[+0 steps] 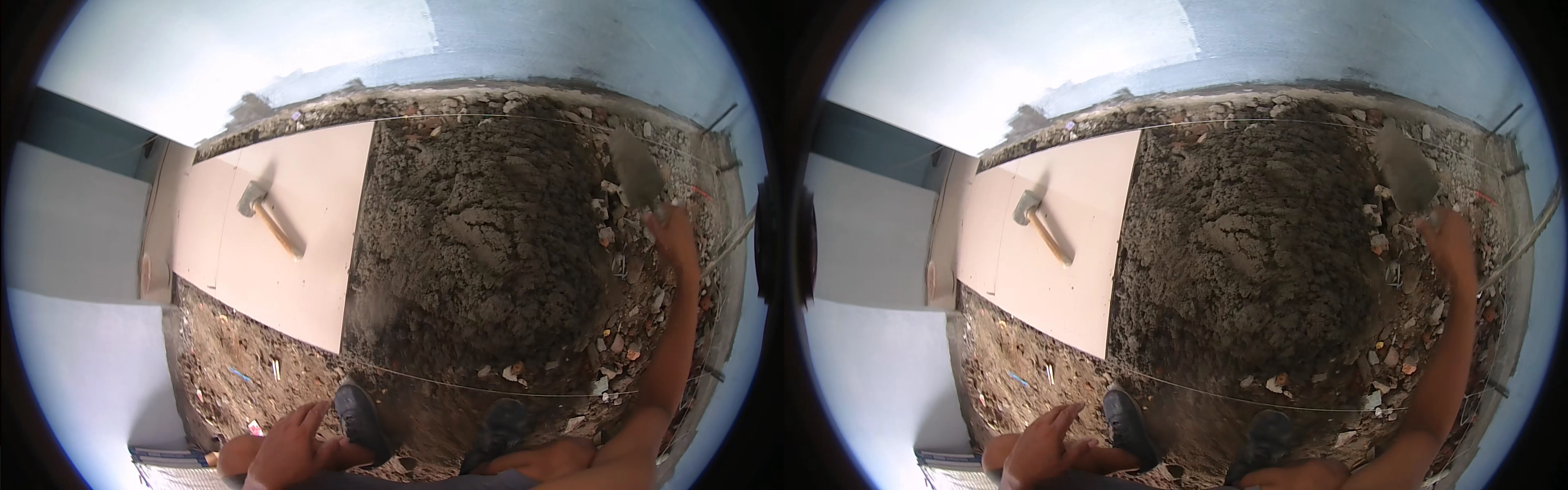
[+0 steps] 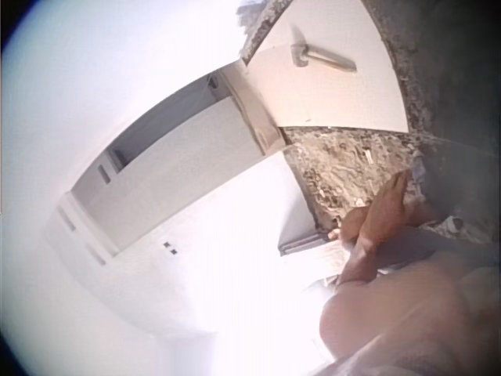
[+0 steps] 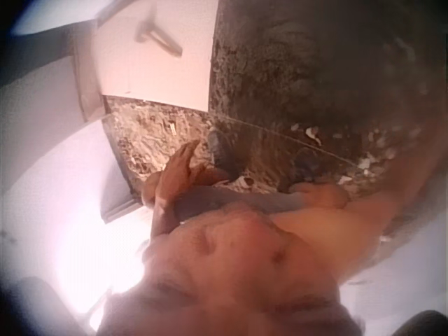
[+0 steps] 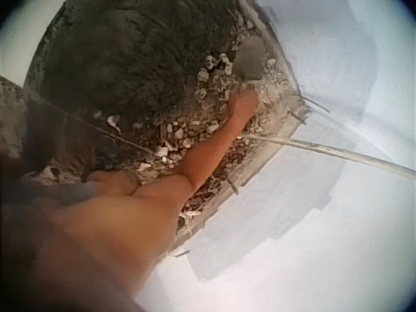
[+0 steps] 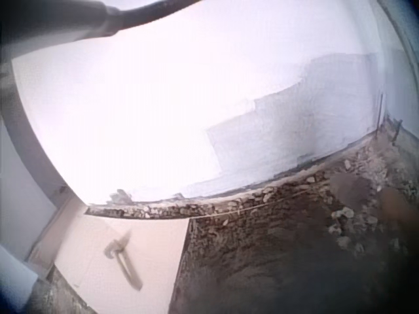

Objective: The person spreads wet cement on the floor using a trowel and a straightedge, then places a large tile onto the prepared area. They use a rubber mallet to tap the tile into place and adjust its alignment.

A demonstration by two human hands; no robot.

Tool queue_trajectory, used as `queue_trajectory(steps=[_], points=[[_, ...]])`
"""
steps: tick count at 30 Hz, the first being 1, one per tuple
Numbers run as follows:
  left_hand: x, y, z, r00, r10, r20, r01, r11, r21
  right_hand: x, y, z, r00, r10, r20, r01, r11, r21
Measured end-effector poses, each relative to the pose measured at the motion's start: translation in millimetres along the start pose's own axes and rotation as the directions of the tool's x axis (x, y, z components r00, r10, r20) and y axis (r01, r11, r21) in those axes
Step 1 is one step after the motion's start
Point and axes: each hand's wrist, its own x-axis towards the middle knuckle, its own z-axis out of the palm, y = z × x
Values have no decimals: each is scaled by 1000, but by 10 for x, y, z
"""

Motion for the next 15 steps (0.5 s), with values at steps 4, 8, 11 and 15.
queue_trajectory(steps=[4,8,11,15], points=[[-79,-90,85,998,34,-44,-34,999,11,-287,-669,17,930,-279,240,181,915,361],[-205,-133,114,998,42,-44,-43,999,-22,-319,-1251,-67,877,-395,273,265,872,412],[-304,-65,114,999,-22,-37,22,1000,-8,-286,-1269,222,940,-331,83,333,943,-6],[-402,12,43,994,-106,-10,105,990,-99,-440,-1380,345,902,-317,295,317,947,48]])
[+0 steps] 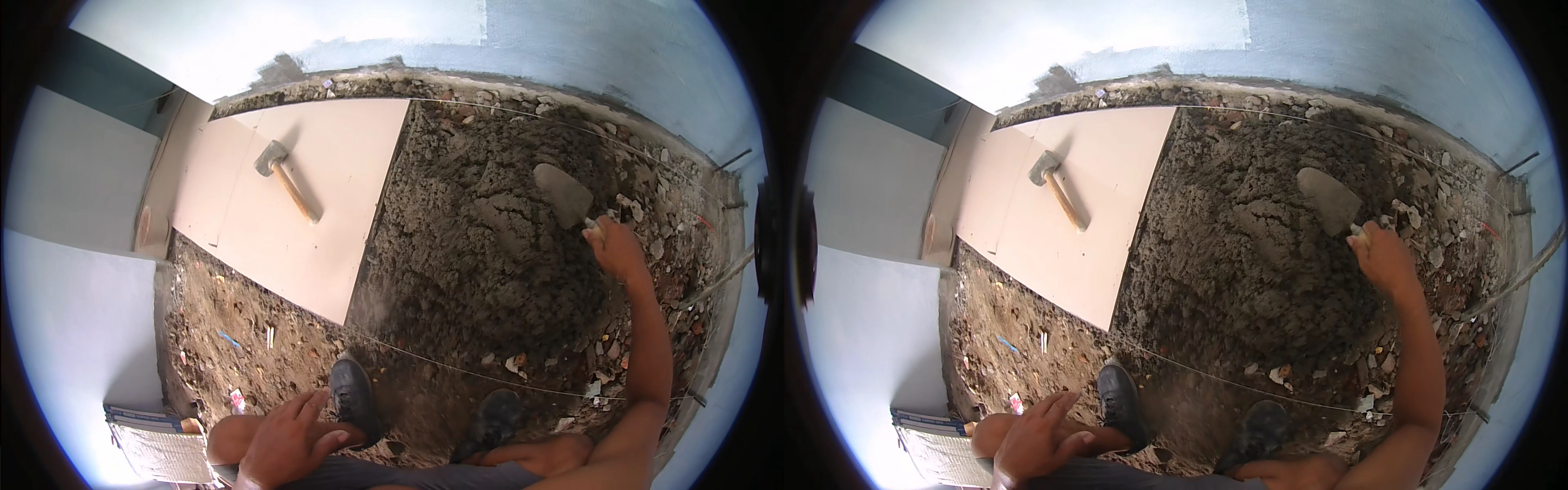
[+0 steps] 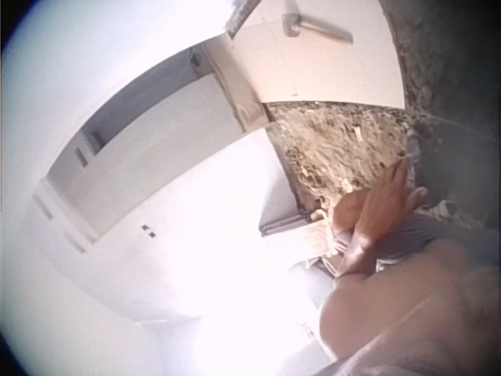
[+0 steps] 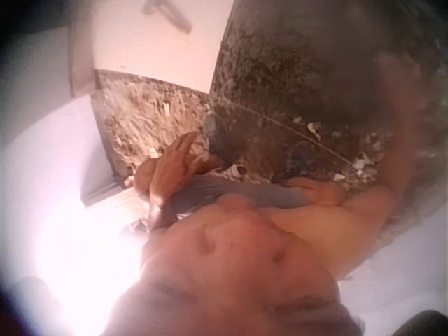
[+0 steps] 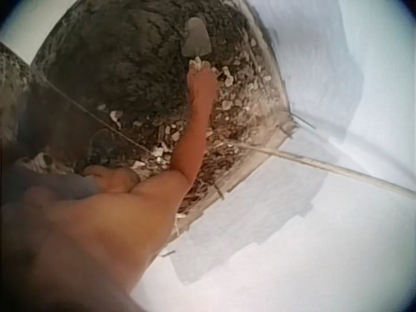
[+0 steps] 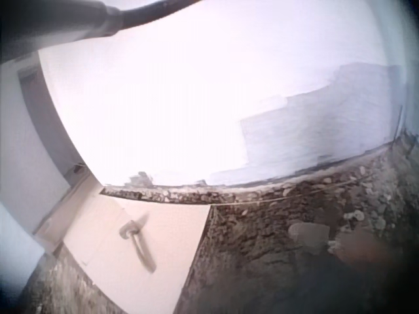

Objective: The person spreads wet cement on the floor using a trowel and a straightedge, then places a large tile onto the prepared area. They use a rubber mallet to tap the tile into place and adjust its alignment.

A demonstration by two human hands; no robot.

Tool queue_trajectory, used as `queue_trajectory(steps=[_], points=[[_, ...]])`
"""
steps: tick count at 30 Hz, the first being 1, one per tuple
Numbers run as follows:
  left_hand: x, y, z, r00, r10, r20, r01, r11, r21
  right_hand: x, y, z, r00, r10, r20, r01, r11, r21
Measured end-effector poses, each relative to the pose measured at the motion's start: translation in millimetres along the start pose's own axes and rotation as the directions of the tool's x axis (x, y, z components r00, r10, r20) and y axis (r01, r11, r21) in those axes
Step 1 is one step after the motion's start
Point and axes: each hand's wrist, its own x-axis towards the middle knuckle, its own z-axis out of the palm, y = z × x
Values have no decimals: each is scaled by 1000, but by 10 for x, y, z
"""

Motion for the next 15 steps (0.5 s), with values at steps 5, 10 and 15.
queue_trajectory(steps=[5,10,15], points=[[-40,-125,44,999,29,-28,-27,999,46,-101,-179,119,983,-107,150,95,992,83],[-62,-191,117,987,156,-35,-153,984,91,-44,-369,238,953,-214,214,186,972,143],[-61,-172,118,964,259,-61,-250,960,125,53,-468,235,905,-258,337,157,941,298]])
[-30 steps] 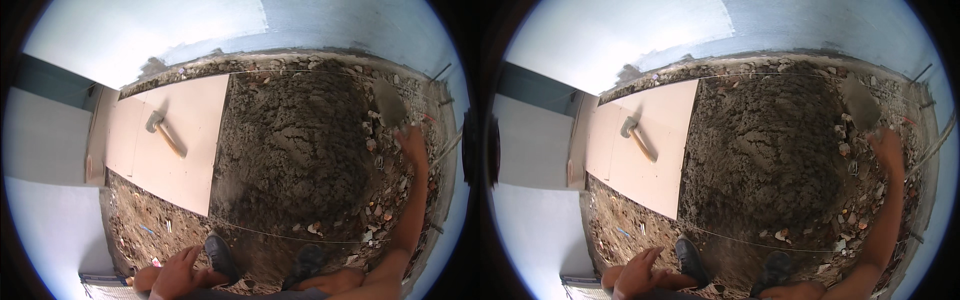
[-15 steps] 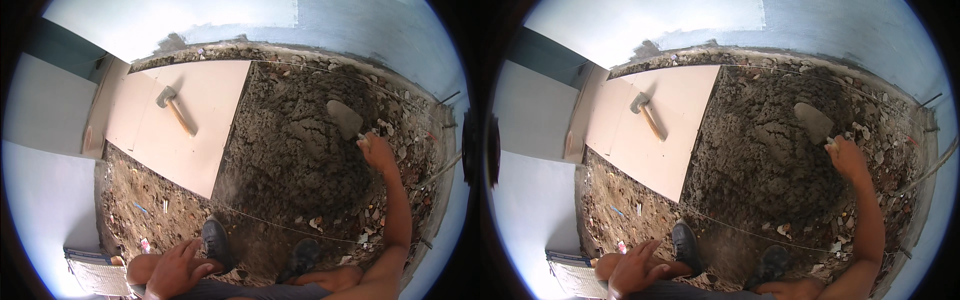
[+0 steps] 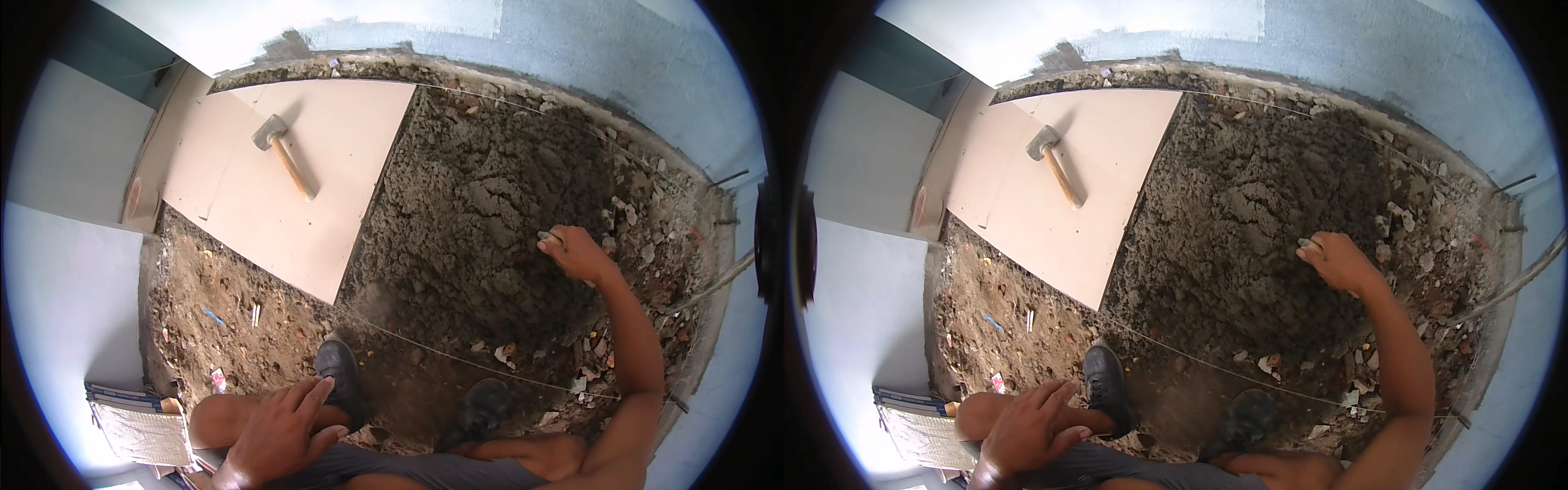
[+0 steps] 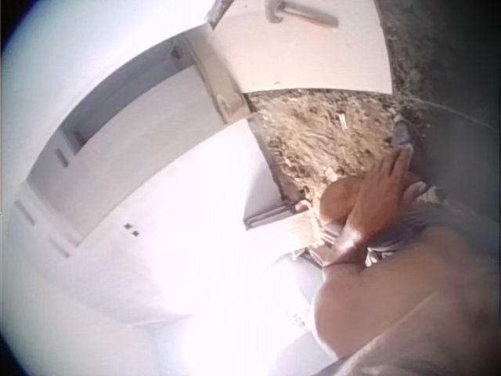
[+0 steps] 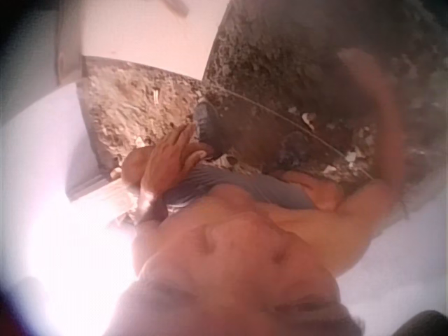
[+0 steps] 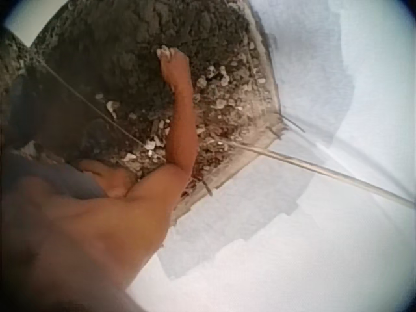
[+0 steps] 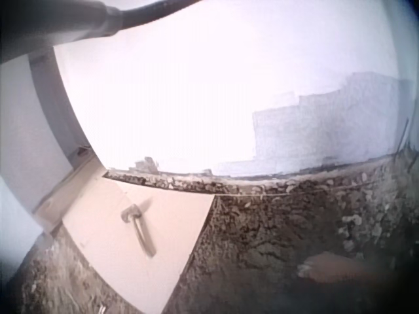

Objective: The person spreads wet cement on the floor using a trowel and a straightedge, then places a large tile onto the prepared area. They use a rubber mallet to tap the tile into place and adjust its alignment.

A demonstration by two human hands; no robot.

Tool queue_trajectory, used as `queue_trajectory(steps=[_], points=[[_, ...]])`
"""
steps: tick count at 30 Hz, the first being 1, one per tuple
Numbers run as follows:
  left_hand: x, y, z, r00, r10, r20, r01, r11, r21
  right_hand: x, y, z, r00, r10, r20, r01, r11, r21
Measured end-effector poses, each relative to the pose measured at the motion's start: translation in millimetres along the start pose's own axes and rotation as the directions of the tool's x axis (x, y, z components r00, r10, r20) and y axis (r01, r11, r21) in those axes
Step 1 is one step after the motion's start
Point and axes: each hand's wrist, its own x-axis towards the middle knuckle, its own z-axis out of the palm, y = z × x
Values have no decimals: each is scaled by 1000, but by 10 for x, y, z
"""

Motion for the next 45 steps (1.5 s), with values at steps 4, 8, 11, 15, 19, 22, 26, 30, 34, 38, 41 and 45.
queue_trajectory(steps=[4,8,11,15,19,22,26,30,34,38,41,45], points=[[-60,5,2,999,-44,-6,43,998,-46,-46,-105,-180,995,89,44,-94,988,119],[-63,-8,20,987,-146,62,149,988,-49,66,-262,-411,994,87,62,-91,994,63],[-229,7,-60,975,-212,61,217,972,-86,301,-437,-574,997,19,81,-23,998,51],[-274,-48,-127,948,-287,142,304,945,-120,678,-684,-656,994,73,-86,-69,996,54],[-321,-39,-10,954,-292,63,298,944,-141,1380,-782,-607,900,-119,-419,-33,941,-338],[-328,0,-53,968,-247,47,251,957,-147,1915,-680,-289,796,-217,-566,-192,795,-575],[-411,42,-85,979,-205,-16,202,972,-119,1920,-860,25,774,-208,-598,-212,805,-554],[-381,-126,60,996,-88,-12,86,986,-143,1638,-314,-192,757,-331,-563,-89,802,-590],[-467,-81,105,998,-58,8,58,993,-98,1167,-145,-334,850,-262,-458,-17,854,-520],[-567,-78,179,999,-34,-12,33,996,-81,654,-244,-310,817,-276,-506,10,884,-467],[-561,-65,186,1000,13,-23,-14,998,-65,312,-200,-322,757,-305,-578,-4,882,-471],[-574,-9,195,996,74,-47,-77,995,-59,-109,-544,-308,894,-128,-428,-60,915,-398]])
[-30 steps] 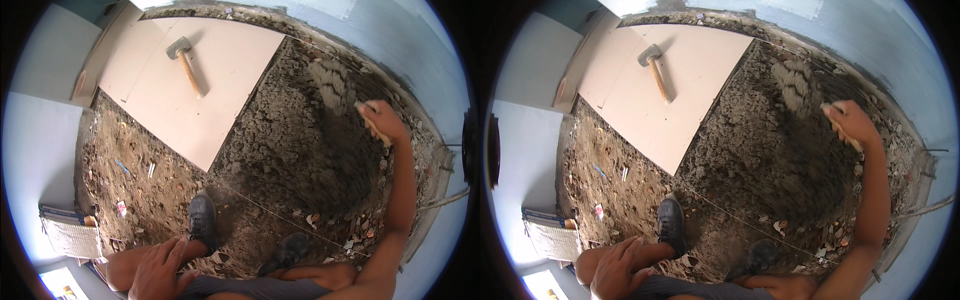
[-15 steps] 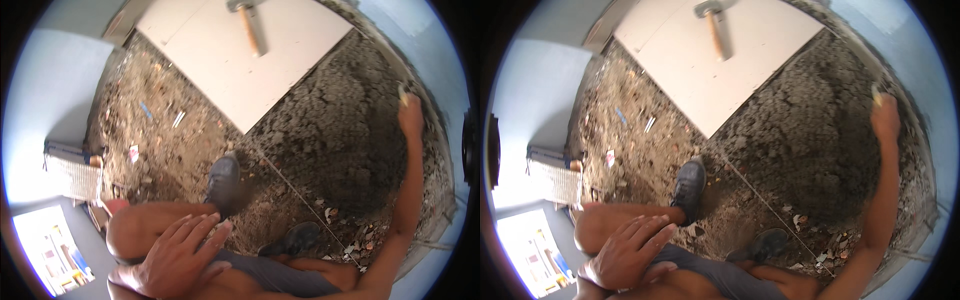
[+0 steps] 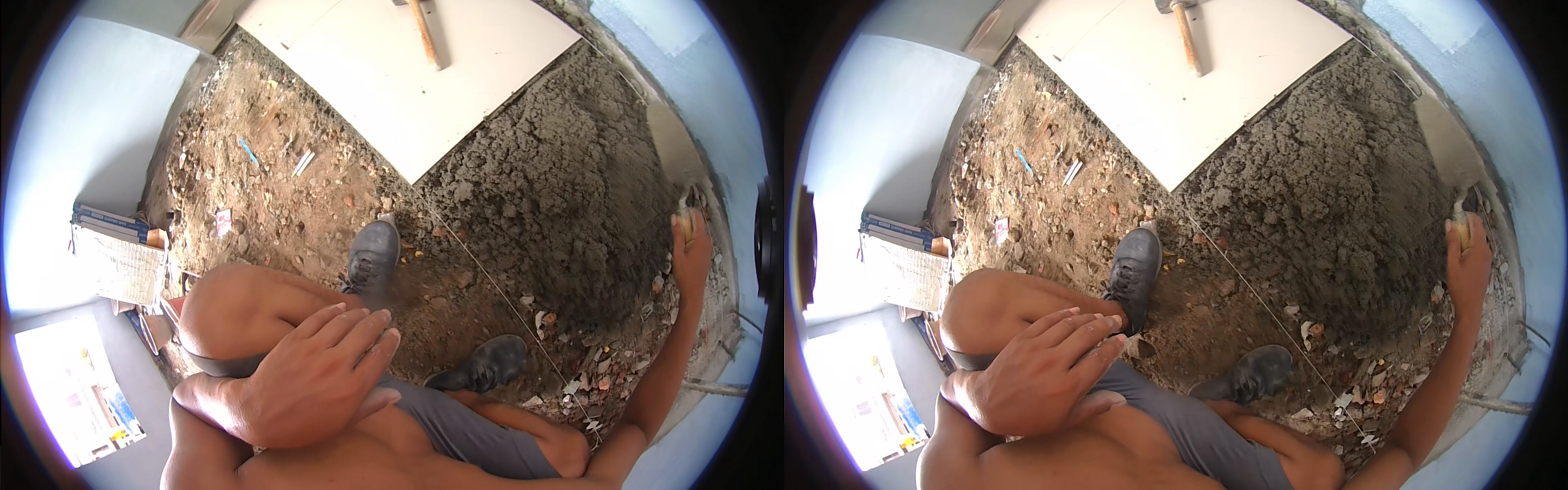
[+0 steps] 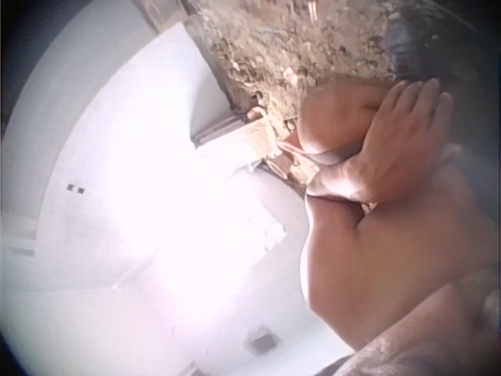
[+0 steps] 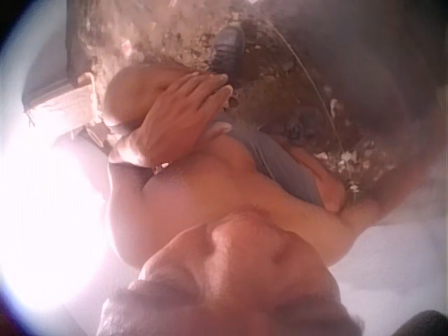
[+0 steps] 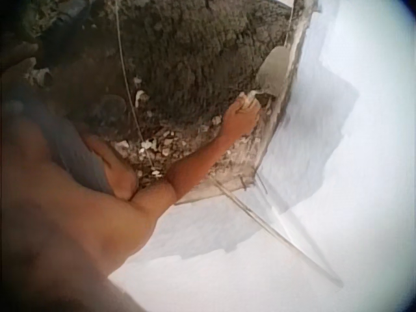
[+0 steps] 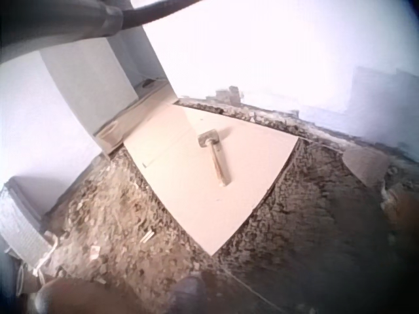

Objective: The person spreads wet cement on the floor using a trowel and a straightedge, then places a large tile onto the prepared area. They use a rubber mallet to tap the tile into place and adjust its alignment.

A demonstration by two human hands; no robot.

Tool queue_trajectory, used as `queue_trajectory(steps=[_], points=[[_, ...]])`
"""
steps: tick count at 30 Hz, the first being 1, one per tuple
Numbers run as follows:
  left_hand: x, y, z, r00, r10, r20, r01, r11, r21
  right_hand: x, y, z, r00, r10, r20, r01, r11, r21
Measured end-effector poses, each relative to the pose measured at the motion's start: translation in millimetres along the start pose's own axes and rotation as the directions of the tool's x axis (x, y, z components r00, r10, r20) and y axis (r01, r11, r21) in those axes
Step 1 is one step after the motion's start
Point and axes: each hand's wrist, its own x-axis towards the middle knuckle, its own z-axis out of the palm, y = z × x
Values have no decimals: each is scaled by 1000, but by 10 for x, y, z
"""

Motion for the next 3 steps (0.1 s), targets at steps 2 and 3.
queue_trajectory(steps=[2,3], points=[[-11,-4,-63,998,1,57,0,1000,-4,-135,84,-14,999,-40,16,41,998,-41],[-18,-15,-125,996,6,85,-6,1000,-4,-226,157,11,998,-56,22,57,996,-64]])
